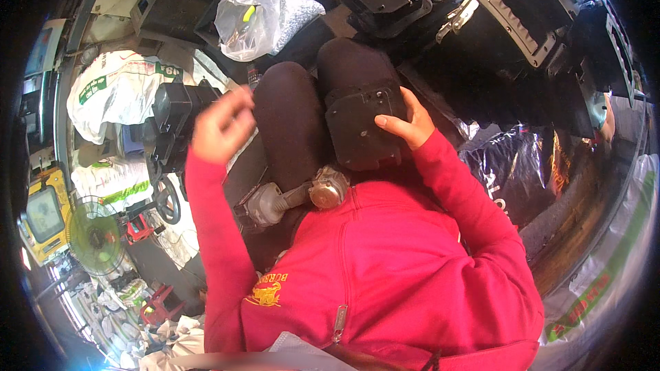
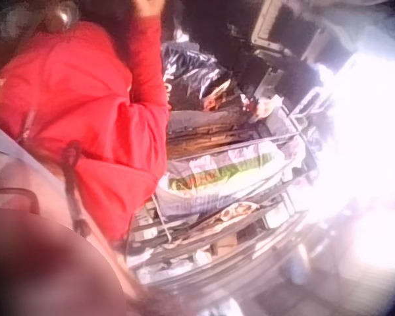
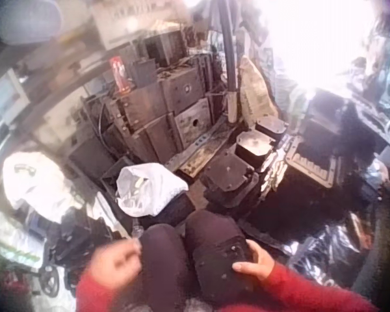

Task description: The person sits on the floor and uses a cordless drill to fasten screws into small black plastic housings. They repeatedly pick up parts, align them, insert screws, and tighten them with the drill, then place the assembled units into a nearby bin.

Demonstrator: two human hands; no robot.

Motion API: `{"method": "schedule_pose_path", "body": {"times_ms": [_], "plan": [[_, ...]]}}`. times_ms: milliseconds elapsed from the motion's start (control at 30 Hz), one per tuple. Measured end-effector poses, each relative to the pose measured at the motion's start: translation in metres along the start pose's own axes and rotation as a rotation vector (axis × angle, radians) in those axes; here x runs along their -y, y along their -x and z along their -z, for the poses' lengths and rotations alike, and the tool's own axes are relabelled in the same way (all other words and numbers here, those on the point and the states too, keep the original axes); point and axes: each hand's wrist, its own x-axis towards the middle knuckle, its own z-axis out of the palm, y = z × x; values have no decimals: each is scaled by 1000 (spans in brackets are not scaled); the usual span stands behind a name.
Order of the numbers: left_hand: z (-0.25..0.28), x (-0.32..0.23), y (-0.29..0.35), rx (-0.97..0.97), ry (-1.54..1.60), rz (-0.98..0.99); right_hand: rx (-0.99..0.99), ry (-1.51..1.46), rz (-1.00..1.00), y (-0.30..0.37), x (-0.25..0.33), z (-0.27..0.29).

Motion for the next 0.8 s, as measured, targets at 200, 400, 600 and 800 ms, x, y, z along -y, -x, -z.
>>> {"method": "schedule_pose_path", "body": {"times_ms": [200,400,600,800], "plan": [[-26,144,-213,-131,-238,338,-53,59,134,-12,-10,-1],[-82,191,-265,70,-776,233,-72,18,160,-7,-9,-4],[-78,188,-269,40,-815,175,-63,73,188,-13,-4,-4],[-73,195,-262,-65,-804,66,-54,87,180,-13,-9,-5]]}}
